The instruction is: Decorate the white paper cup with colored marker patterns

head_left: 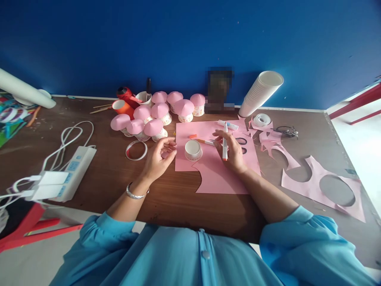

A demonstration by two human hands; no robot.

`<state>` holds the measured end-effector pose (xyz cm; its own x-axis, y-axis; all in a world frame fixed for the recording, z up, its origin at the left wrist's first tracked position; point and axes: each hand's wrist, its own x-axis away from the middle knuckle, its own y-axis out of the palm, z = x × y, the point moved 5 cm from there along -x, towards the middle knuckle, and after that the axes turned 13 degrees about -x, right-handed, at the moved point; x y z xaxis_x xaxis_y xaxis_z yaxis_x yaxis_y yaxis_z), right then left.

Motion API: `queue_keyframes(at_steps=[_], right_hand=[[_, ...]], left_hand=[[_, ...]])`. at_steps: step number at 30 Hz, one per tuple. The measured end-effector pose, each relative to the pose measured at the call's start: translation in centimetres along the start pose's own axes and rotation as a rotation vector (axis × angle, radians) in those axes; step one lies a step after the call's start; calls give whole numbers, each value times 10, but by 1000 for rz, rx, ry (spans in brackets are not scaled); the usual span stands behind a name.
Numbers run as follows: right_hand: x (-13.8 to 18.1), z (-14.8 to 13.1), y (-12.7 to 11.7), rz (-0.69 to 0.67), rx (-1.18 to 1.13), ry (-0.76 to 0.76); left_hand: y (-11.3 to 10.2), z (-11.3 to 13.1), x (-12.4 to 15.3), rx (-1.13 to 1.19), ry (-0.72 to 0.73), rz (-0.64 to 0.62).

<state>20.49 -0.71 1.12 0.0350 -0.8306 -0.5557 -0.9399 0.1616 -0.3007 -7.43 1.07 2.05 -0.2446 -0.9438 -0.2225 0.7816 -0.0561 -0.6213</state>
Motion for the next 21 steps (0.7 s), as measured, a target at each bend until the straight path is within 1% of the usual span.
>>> queue_keyframes(at_steps=[2,4,6,8,10,11,13,16,19,21], right_hand=[[-2,-9,-3,10,1,-35],[-6,-18,-7,34,-7,-17],[-12,-25,-9,62,-57,42],[-19,-28,-7,63,-153,158],[-27,-27,-3,93,-365,298],[-30,-26,-1,104,-460,343],[-36,-23,3,103,-534,423],[-40,-11,8,72,-622,526],[-39,4,10,101,-711,570],[-38,14,13,113,-741,600]], left_hand=[[-3,5,-12,-61,37,48],[0,10,-30,-144,99,50],[11,13,-50,-246,180,-20],[27,13,-70,-378,231,-134],[44,12,-85,-487,253,-240],[51,11,-91,-526,268,-288],[59,10,-98,-558,279,-303],[62,5,-100,-569,281,-280],[60,-4,-97,-575,255,-249],[61,-9,-94,-564,281,-255]])
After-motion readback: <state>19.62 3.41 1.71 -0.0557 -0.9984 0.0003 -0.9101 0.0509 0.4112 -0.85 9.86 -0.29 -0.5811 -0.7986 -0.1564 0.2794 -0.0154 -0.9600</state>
